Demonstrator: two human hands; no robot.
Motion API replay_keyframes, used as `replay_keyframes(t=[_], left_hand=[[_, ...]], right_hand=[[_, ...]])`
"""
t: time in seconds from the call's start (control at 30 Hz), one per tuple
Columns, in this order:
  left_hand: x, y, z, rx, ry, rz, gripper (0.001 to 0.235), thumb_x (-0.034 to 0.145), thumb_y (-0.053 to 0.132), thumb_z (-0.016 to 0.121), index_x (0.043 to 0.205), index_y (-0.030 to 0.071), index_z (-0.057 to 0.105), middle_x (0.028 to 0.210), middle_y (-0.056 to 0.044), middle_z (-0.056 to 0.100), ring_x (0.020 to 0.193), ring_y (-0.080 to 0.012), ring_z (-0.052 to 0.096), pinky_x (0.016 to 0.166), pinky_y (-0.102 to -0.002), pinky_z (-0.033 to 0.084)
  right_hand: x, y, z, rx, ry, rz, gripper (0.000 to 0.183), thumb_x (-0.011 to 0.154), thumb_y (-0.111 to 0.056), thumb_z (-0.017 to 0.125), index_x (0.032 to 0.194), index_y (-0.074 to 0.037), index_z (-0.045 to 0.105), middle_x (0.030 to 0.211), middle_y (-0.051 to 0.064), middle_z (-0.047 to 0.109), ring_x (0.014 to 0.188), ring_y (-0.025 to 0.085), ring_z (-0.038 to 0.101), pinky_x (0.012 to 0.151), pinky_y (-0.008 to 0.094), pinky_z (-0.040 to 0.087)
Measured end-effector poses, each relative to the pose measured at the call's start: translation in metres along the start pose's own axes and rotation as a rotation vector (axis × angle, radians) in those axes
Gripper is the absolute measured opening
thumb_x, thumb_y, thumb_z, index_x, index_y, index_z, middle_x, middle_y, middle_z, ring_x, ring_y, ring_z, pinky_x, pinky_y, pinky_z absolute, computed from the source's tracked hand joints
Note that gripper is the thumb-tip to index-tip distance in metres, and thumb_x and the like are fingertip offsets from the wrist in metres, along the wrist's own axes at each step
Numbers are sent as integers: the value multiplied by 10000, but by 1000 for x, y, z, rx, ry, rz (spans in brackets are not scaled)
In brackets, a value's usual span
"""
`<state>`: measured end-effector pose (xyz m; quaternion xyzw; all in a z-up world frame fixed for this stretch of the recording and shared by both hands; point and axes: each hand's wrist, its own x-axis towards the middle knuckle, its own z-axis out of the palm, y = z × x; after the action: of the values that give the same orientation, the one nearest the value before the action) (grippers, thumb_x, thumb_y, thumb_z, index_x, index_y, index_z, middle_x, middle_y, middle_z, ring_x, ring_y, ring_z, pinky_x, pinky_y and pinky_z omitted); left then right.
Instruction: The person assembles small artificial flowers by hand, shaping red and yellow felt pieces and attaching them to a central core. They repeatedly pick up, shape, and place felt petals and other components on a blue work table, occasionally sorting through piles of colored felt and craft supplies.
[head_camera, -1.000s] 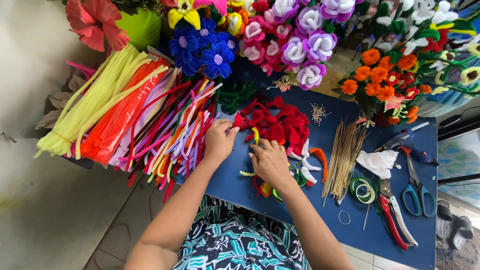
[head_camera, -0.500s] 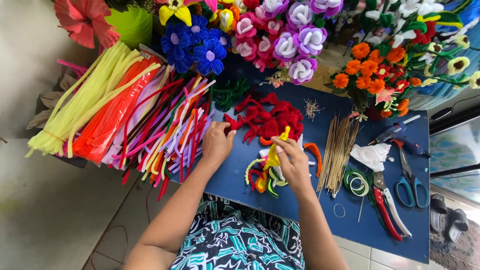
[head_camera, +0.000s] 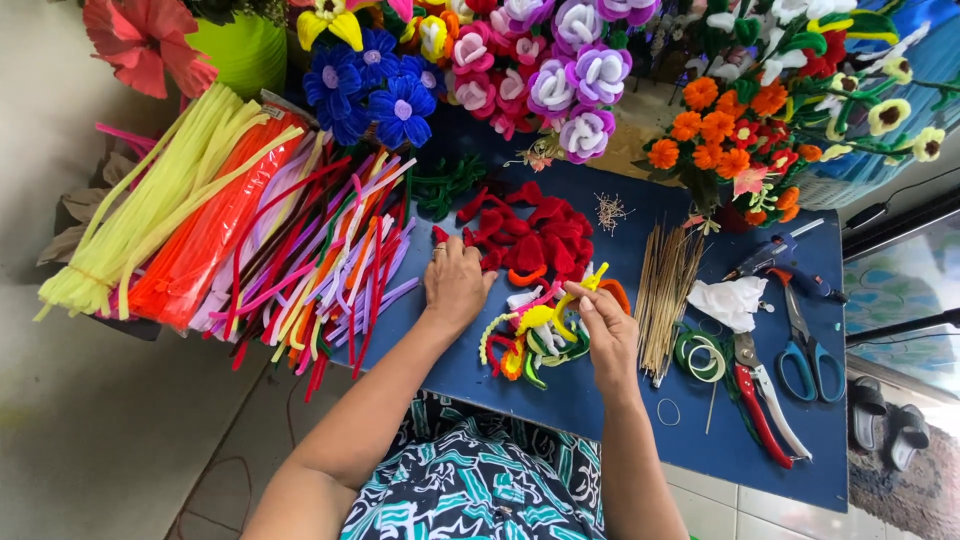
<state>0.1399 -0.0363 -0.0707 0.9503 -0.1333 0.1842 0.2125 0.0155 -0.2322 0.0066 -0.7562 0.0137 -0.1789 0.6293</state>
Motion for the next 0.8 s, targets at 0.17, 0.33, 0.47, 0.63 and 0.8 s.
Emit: replay_keyframes(t=[0.17, 0.33, 0.47, 0.63, 0.8], left_hand=[[-5, -4, 1, -122, -108, -119, 257, 783, 289, 839, 877, 119, 670, 971, -61, 542, 1016, -335, 614, 778, -464, 558], [-5, -4, -28, -403, -187, -302, 220, 814, 386, 812, 868, 208, 693, 907, 21, 604, 944, -243, 683, 743, -401, 572], [-13, 6, -64, -1060, -302, -527, 193, 838, 268, 793, 950, 114, 764, 800, -48, 750, 709, -140, 716, 584, -248, 517], [-33, 19, -87, -1586, -617, -577, 165, 937, 183, 701, 1044, 60, 725, 781, -73, 748, 663, -133, 738, 571, -186, 537], [-42, 27, -97, -1890, -834, -573, 109, 961, 143, 710, 971, 36, 691, 742, -115, 702, 659, -130, 723, 601, -224, 610]], right_hand=[[3, 1, -1, -194, -34, 19, 270, 1059, -171, 568, 1192, -126, 799, 1091, 95, 711, 1025, 206, 631, 936, 351, 501], [9, -3, 1, -648, -190, 11, 244, 1035, -295, 578, 1112, -263, 807, 1115, 76, 748, 1037, 353, 670, 915, 474, 530], [6, -38, 13, -821, -168, -89, 246, 1029, -268, 575, 1145, -221, 786, 1206, 135, 707, 1047, 399, 676, 890, 495, 522], [4, -70, 22, -643, -147, -144, 204, 1025, -243, 598, 1143, -243, 765, 1137, 49, 719, 1030, 330, 686, 885, 456, 519], [12, -93, 23, -310, -362, -179, 235, 1014, -248, 592, 1136, -186, 784, 1151, 46, 731, 1054, 303, 710, 929, 427, 528]])
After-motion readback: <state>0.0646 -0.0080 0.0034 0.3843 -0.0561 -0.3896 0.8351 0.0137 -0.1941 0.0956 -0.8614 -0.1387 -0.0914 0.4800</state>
